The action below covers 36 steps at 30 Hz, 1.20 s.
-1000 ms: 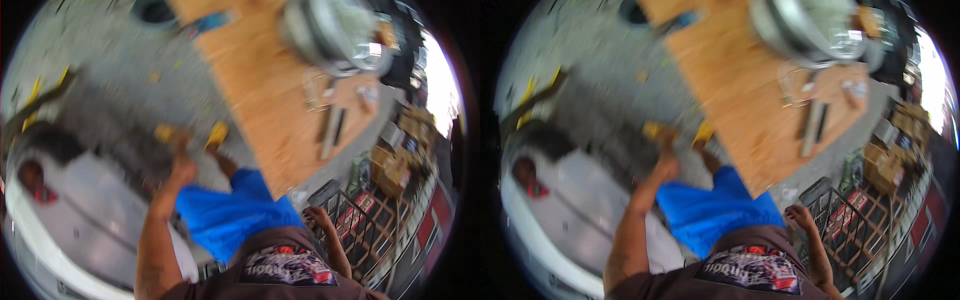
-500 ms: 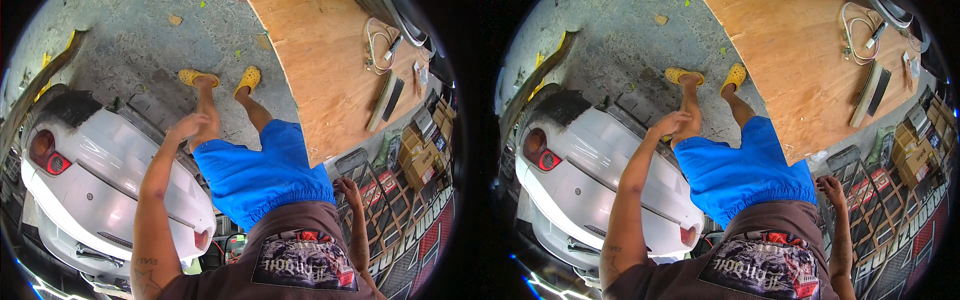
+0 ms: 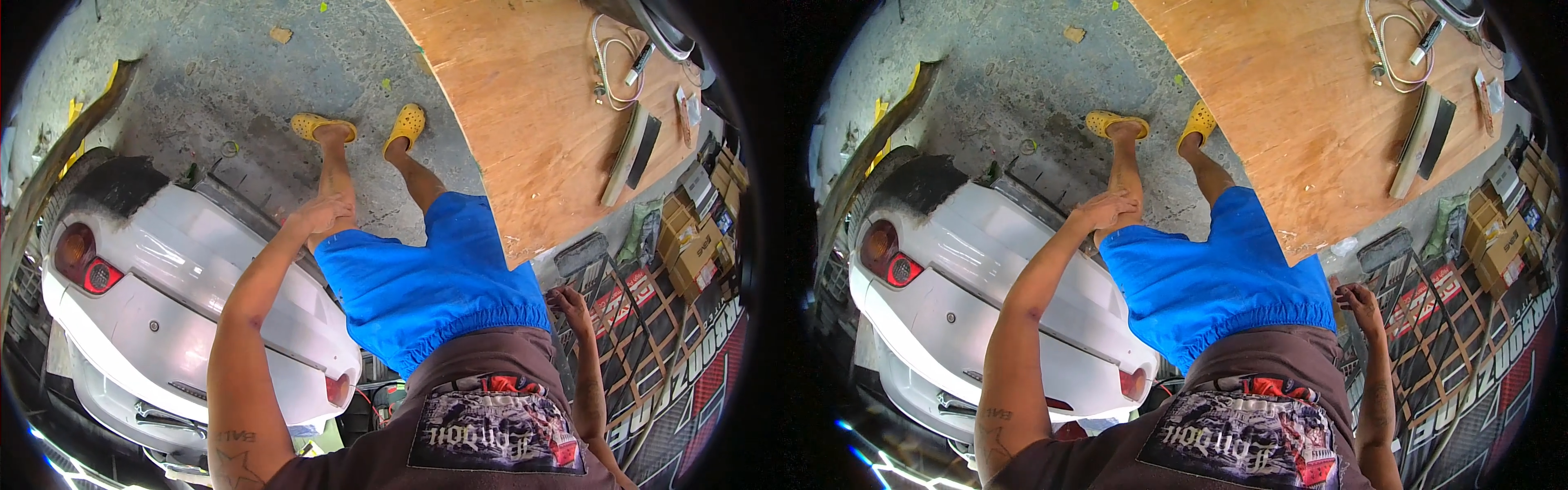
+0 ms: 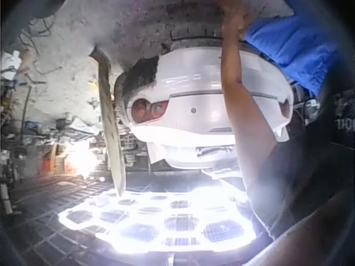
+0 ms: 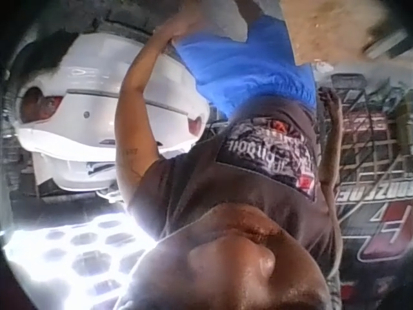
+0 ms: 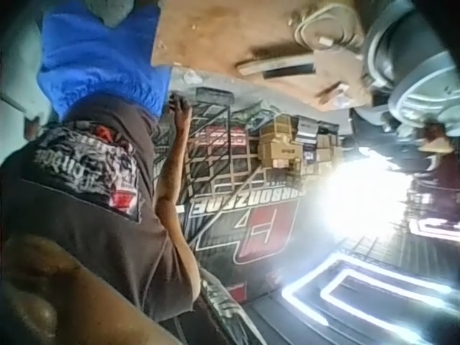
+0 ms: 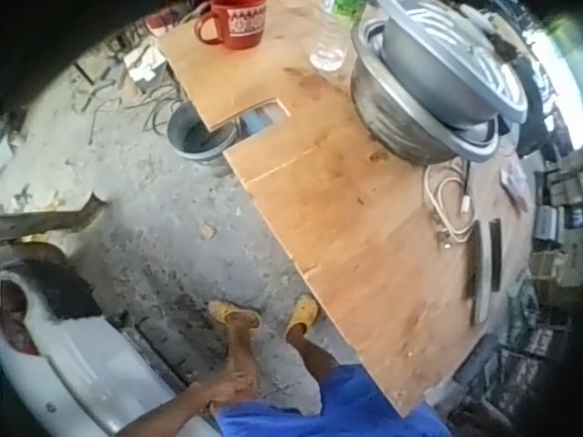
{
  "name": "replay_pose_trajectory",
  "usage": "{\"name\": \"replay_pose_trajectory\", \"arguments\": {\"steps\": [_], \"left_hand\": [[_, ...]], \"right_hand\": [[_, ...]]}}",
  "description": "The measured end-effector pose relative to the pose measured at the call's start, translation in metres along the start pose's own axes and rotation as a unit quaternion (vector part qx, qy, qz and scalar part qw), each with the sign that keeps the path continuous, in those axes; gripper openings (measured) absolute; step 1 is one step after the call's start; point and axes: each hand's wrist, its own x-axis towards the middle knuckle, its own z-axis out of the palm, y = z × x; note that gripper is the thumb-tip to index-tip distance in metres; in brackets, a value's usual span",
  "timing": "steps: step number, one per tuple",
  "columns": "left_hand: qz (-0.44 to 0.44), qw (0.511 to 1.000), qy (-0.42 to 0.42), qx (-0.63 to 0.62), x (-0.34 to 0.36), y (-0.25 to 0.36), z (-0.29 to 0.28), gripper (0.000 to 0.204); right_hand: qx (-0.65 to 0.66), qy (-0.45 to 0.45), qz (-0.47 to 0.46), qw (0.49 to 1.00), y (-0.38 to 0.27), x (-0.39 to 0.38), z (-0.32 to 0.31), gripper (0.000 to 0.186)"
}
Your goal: Applying mesh and filler to repair a car body part using a utility knife.
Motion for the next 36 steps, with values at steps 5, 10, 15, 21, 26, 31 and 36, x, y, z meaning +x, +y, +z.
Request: {"name": "replay_pose_trajectory", "arguments": {"steps": [5,10,15,21,26,31,36], "left_hand": [[-0.085,0.994,0.069,0.028,0.004,-0.014,-0.007,0.056],[-0.108,0.984,0.142,-0.003,0.002,-0.016,0.019,0.054],[0.011,0.999,-0.049,0.018,-0.025,-0.001,-0.022,0.052],[-0.043,0.974,0.207,0.077,-0.049,-0.034,-0.057,0.046],[-0.052,0.990,0.073,-0.111,-0.097,-0.057,-0.055,0.040],[-0.076,0.903,0.376,-0.191,-0.134,-0.134,-0.074,0.030],[-0.001,0.772,0.561,-0.299,-0.287,-0.149,-0.124,0.025]], "right_hand": [[-0.017,-0.002,0.004,1.000,-0.013,0.004,0.014,0.029],[0.011,-0.001,-0.013,1.000,-0.010,0.002,0.019,0.030],[0.034,-0.002,0.012,0.999,0.011,0.002,0.022,0.032],[0.050,-0.006,-0.007,0.999,-0.003,0.001,0.043,0.034],[0.144,-0.018,-0.021,0.989,0.002,-0.019,0.057,0.027],[0.280,-0.050,0.055,0.957,-0.041,-0.051,0.132,0.031],[0.035,-0.025,-0.076,0.996,-0.129,-0.011,0.221,0.027]]}}
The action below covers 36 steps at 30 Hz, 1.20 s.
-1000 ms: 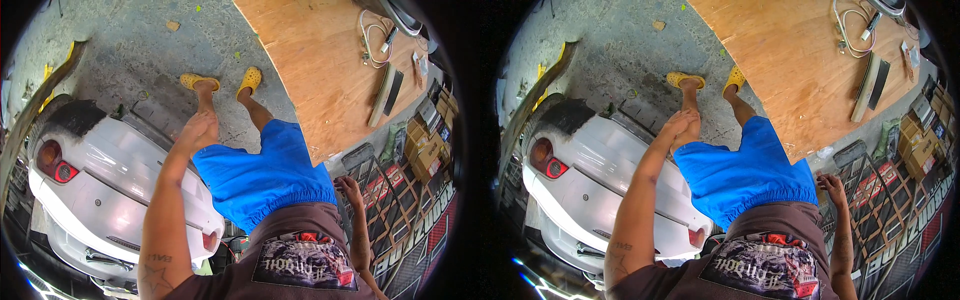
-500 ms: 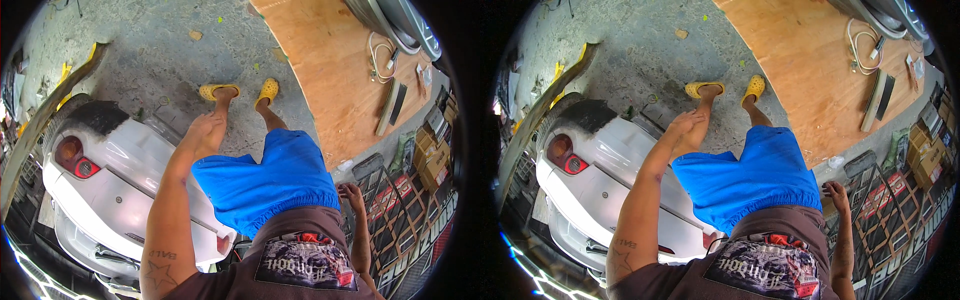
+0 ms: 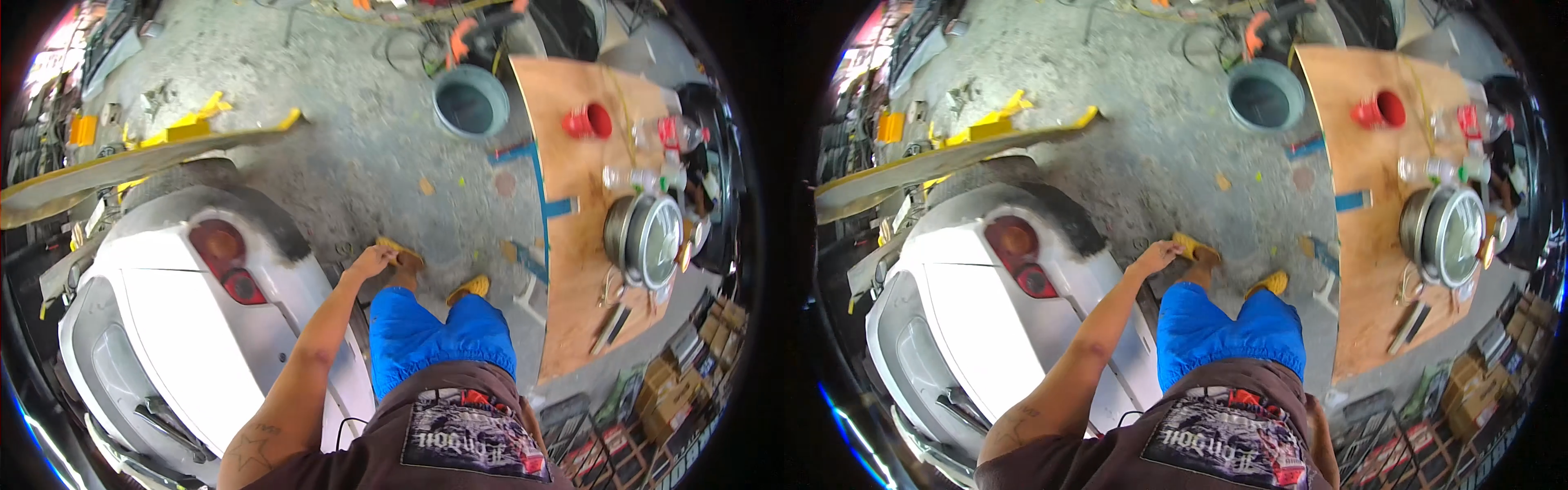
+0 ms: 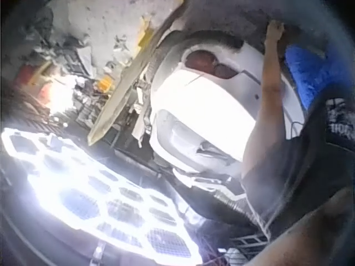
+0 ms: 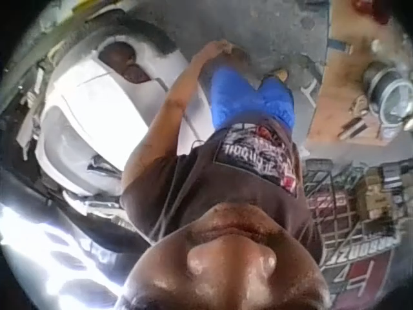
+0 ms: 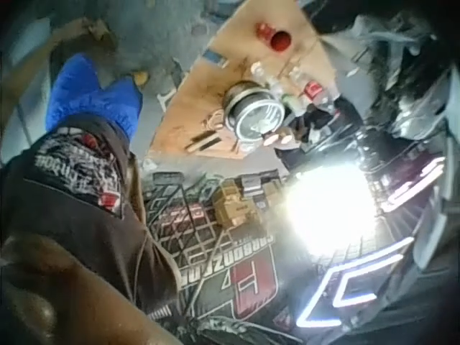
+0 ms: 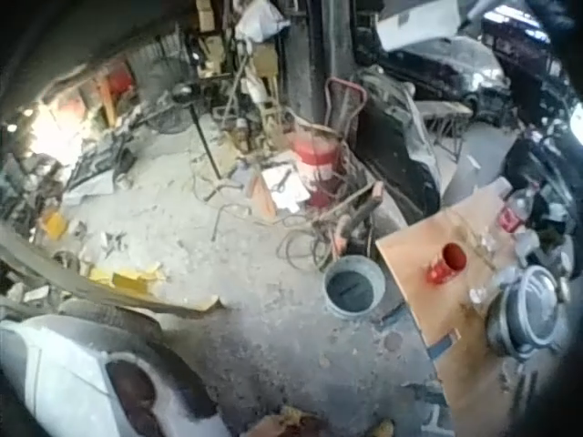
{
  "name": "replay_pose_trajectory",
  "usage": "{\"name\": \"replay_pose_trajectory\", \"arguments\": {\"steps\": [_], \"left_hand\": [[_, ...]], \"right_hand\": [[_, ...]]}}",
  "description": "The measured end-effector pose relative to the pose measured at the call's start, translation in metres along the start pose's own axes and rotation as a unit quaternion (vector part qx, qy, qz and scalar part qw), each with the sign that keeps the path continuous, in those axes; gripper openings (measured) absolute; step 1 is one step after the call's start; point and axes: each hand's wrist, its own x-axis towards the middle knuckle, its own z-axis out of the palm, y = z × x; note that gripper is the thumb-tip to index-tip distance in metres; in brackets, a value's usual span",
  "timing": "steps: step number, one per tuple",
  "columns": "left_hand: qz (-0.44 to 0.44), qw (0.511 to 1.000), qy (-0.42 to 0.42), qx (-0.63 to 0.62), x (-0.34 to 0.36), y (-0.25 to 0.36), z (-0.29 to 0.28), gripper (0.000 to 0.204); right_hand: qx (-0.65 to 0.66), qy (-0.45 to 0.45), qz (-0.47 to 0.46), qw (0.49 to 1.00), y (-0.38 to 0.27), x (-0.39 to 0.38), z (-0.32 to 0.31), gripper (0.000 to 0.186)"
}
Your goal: Applying mesh and filler to repair a car body part using a utility knife.
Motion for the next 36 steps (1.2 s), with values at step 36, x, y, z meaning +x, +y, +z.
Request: {"name": "replay_pose_trajectory", "arguments": {"steps": [36], "left_hand": [[-0.310,0.829,0.253,-0.391,0.098,-0.059,-0.442,0.024]], "right_hand": [[-0.397,-0.087,-0.374,0.834,-1.207,0.215,0.294,0.025]]}}
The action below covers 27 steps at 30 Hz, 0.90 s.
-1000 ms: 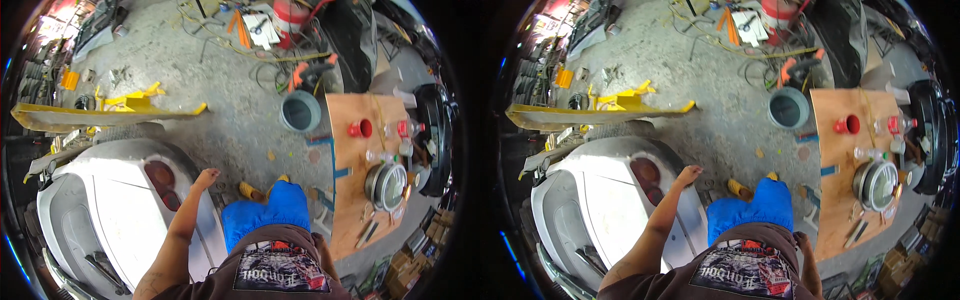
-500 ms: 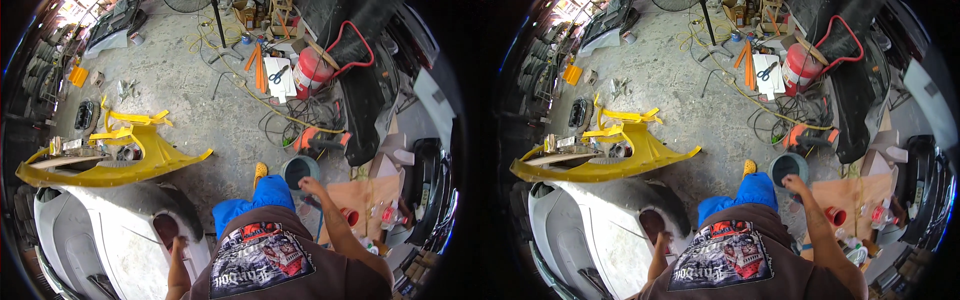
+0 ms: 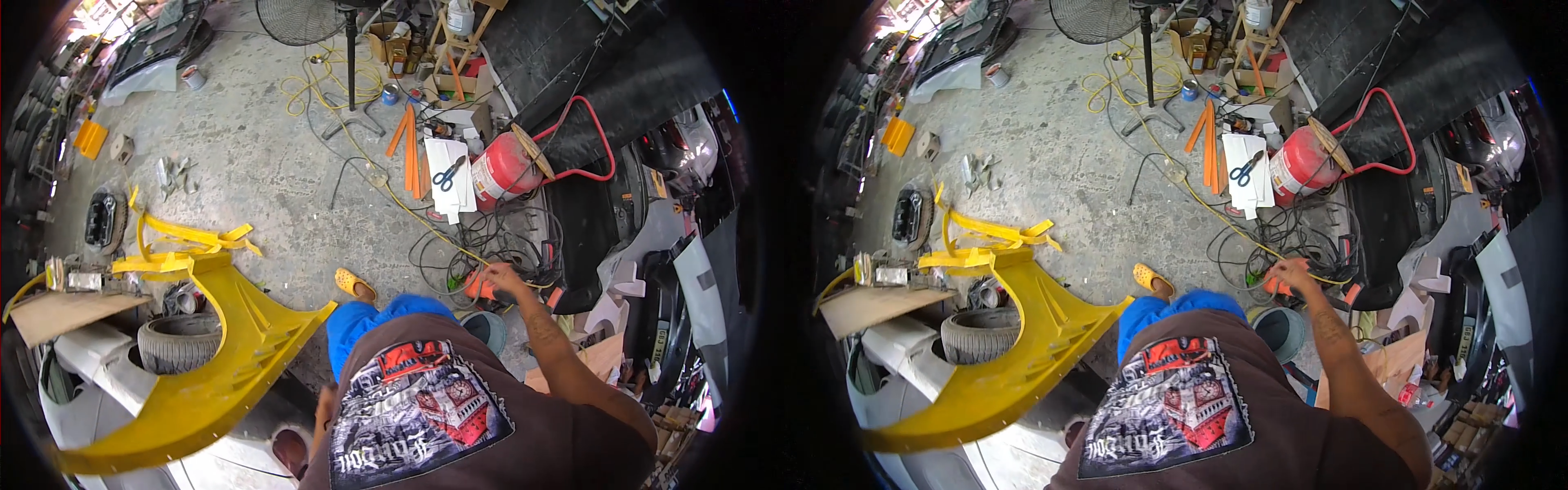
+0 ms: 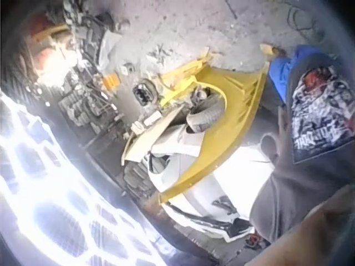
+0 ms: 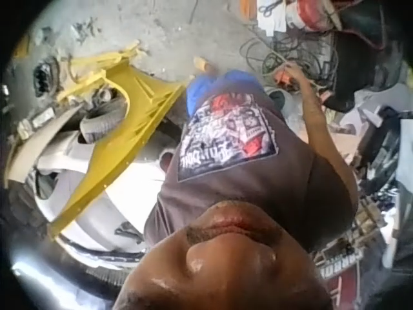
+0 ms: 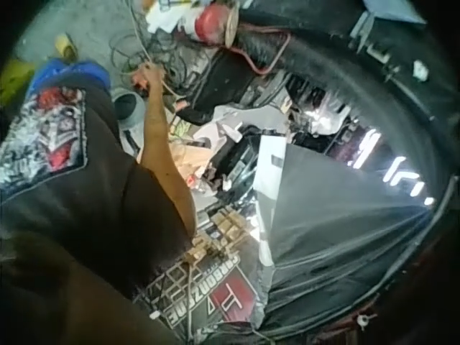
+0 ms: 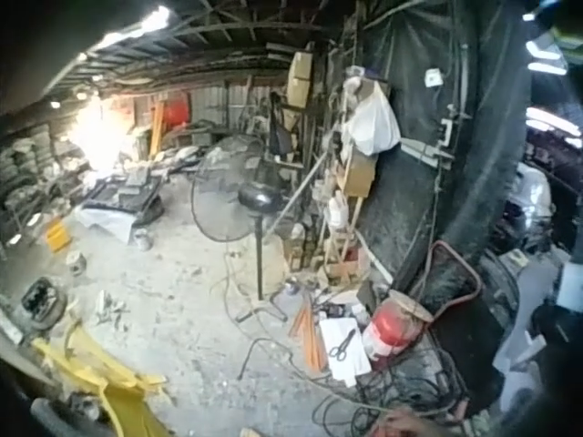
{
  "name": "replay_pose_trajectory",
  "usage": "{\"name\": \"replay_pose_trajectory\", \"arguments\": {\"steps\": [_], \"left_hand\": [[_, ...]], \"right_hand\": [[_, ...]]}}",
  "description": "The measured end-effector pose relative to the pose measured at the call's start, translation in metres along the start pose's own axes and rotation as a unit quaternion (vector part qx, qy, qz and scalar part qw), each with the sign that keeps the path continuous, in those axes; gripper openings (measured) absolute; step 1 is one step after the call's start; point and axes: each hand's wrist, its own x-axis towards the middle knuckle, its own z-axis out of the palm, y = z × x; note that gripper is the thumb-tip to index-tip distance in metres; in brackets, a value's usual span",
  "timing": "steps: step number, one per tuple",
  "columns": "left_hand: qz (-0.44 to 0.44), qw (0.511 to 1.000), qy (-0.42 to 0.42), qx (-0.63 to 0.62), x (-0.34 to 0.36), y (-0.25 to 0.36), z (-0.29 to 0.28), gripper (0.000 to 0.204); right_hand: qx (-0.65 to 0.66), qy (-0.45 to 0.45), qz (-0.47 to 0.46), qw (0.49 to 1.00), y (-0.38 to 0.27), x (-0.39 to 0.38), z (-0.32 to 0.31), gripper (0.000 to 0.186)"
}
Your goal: Applying mesh and filler to repair a car body part using a utility knife.
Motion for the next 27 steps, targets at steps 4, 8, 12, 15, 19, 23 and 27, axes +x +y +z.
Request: {"name": "replay_pose_trajectory", "arguments": {"steps": [4,8,12,15,19,23,27], "left_hand": [[0.143,0.985,0.093,-0.011,0.055,0.165,-0.092,0.026],[0.262,0.945,0.147,0.130,0.103,0.328,-0.204,0.020],[0.298,0.922,0.215,0.121,0.142,0.446,-0.279,0.031],[0.350,0.887,0.266,0.144,0.173,0.527,-0.305,0.033],[0.271,0.921,0.279,0.026,0.227,0.488,-0.391,0.032],[0.105,0.946,0.263,0.159,0.217,0.476,-0.379,0.022],[-0.050,0.960,0.244,0.131,0.197,0.436,-0.358,0.034]], "right_hand": [[0.049,-0.065,0.096,0.992,0.000,0.017,0.060,0.021],[0.070,-0.096,0.195,0.974,-0.042,0.043,0.100,0.027],[-0.044,-0.111,0.105,0.987,-0.119,0.083,0.106,0.031],[-0.051,-0.102,-0.053,0.992,-0.154,0.122,0.105,0.030],[-0.062,-0.199,0.043,0.977,-0.262,0.261,0.077,0.027],[-0.031,-0.194,0.098,0.976,-0.335,0.400,0.055,0.023],[0.040,-0.178,0.075,0.980,-0.443,0.530,0.038,0.020]]}}
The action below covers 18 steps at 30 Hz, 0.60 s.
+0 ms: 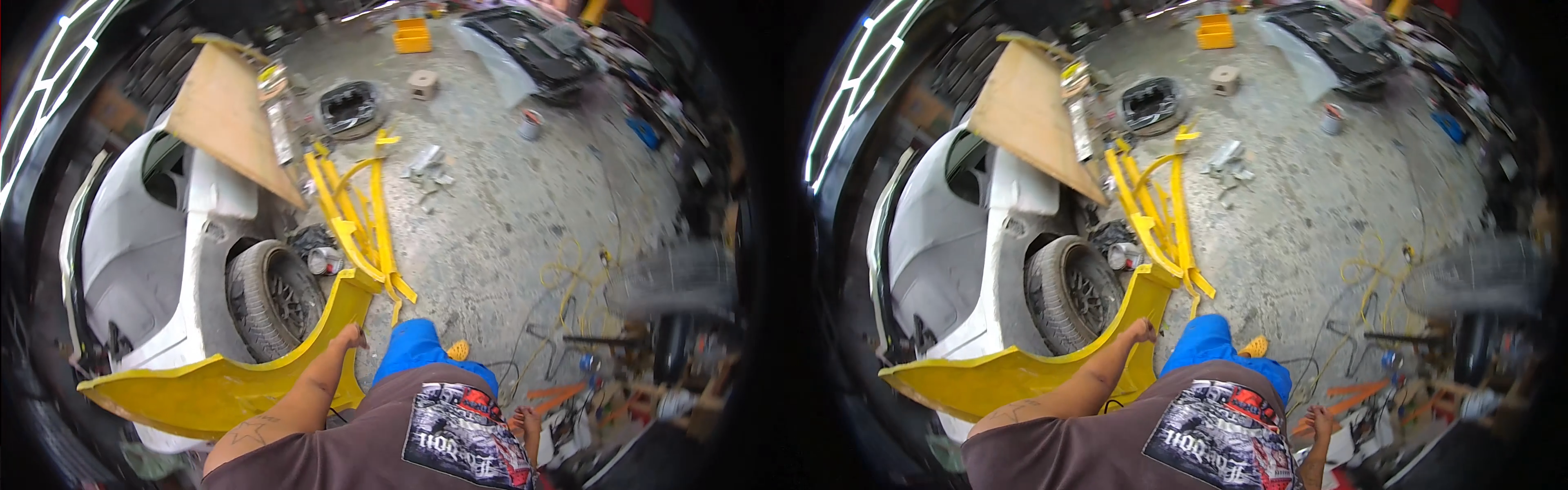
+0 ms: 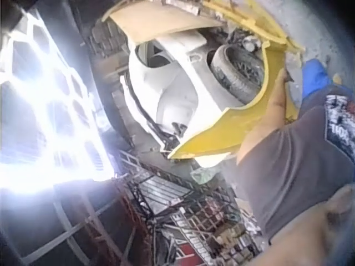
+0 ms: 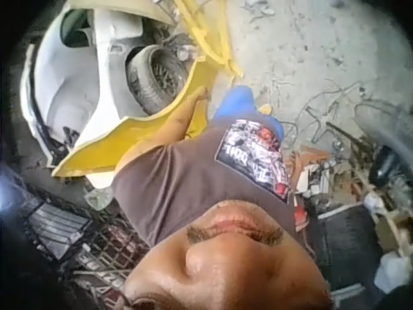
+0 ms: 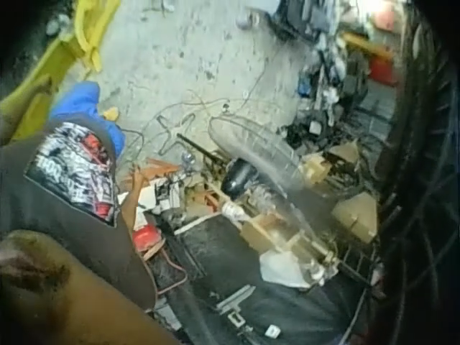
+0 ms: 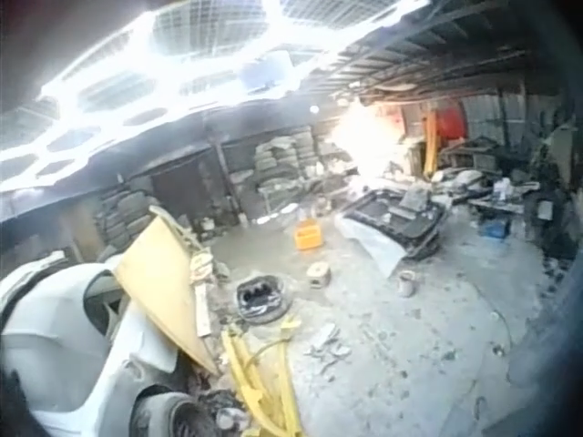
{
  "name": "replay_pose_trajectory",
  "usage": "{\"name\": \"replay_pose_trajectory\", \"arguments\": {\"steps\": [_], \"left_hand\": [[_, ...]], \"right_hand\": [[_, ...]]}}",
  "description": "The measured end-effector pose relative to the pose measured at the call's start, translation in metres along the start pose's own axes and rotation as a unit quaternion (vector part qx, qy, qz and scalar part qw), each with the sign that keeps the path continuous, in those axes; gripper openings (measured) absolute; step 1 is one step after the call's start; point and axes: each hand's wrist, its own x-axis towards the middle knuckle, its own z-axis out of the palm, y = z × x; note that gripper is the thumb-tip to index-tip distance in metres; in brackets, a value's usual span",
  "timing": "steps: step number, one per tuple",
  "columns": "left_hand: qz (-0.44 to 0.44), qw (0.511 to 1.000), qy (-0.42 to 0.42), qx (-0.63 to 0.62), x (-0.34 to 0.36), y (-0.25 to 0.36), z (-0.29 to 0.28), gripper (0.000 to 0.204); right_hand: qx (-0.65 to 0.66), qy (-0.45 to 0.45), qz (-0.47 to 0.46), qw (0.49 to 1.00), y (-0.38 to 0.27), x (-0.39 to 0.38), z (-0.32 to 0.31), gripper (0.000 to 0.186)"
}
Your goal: Applying mesh and filler to repair a car body part using a utility knife.
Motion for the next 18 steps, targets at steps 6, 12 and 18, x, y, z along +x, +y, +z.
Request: {"name": "replay_pose_trajectory", "arguments": {"steps": [6,12,18], "left_hand": [[-0.090,0.988,-0.121,-0.021,-0.010,0.010,0.049,0.034],[-0.178,0.970,-0.155,-0.061,0.101,0.052,-0.030,0.034],[0.074,0.994,0.084,0.002,0.326,0.159,-0.248,0.040]], "right_hand": [[-0.072,0.005,-0.083,0.994,-0.213,0.087,-0.020,0.018],[-0.126,-0.020,-0.105,0.986,-0.316,0.146,0.002,0.019],[-0.406,-0.061,-0.254,0.876,-0.361,0.301,0.012,0.021]]}}
